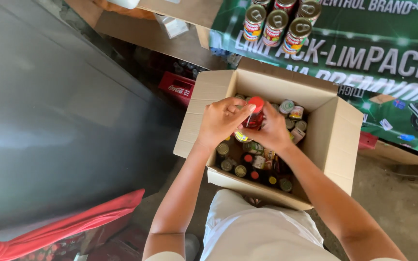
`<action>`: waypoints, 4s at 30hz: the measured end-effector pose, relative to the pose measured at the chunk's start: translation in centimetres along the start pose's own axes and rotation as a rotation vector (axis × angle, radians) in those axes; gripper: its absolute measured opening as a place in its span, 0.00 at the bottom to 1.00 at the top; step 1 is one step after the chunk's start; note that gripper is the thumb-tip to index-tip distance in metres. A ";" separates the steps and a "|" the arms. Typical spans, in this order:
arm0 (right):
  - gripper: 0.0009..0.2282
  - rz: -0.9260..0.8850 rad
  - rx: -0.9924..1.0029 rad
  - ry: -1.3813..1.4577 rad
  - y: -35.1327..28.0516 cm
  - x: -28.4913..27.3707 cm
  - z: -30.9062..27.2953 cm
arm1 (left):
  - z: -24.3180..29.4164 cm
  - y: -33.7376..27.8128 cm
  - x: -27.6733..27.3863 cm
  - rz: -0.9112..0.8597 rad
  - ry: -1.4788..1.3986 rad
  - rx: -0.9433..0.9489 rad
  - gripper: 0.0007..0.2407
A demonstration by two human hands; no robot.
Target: Stock canned goods and bottled sauces from a cardboard box onto grocery store shelves.
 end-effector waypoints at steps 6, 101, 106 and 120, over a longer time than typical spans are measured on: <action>0.32 -0.181 0.164 0.745 5.6 -1.1 0.7 | -5.9 1.5 -0.2 0.015 0.005 0.398 0.39; 0.06 0.161 0.684 -0.322 -26.5 -4.5 15.8 | -22.4 -2.8 13.7 -0.018 0.163 0.093 0.10; 0.04 0.119 0.559 -0.451 -27.4 -3.9 16.3 | -25.3 1.9 19.4 -0.205 0.304 0.121 0.14; 0.05 0.224 0.470 -0.653 -26.4 -3.8 16.2 | -32.9 11.8 25.6 -0.513 1.149 -0.078 0.20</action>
Point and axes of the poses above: each hand's wrist, its own y-axis towards the middle knuckle, its own x-axis out of the palm, z = x × y, the point moved 4 cm from there along y, towards the middle knuckle, and after that the axes turned 13 degrees about y, right-handed, at the moved point
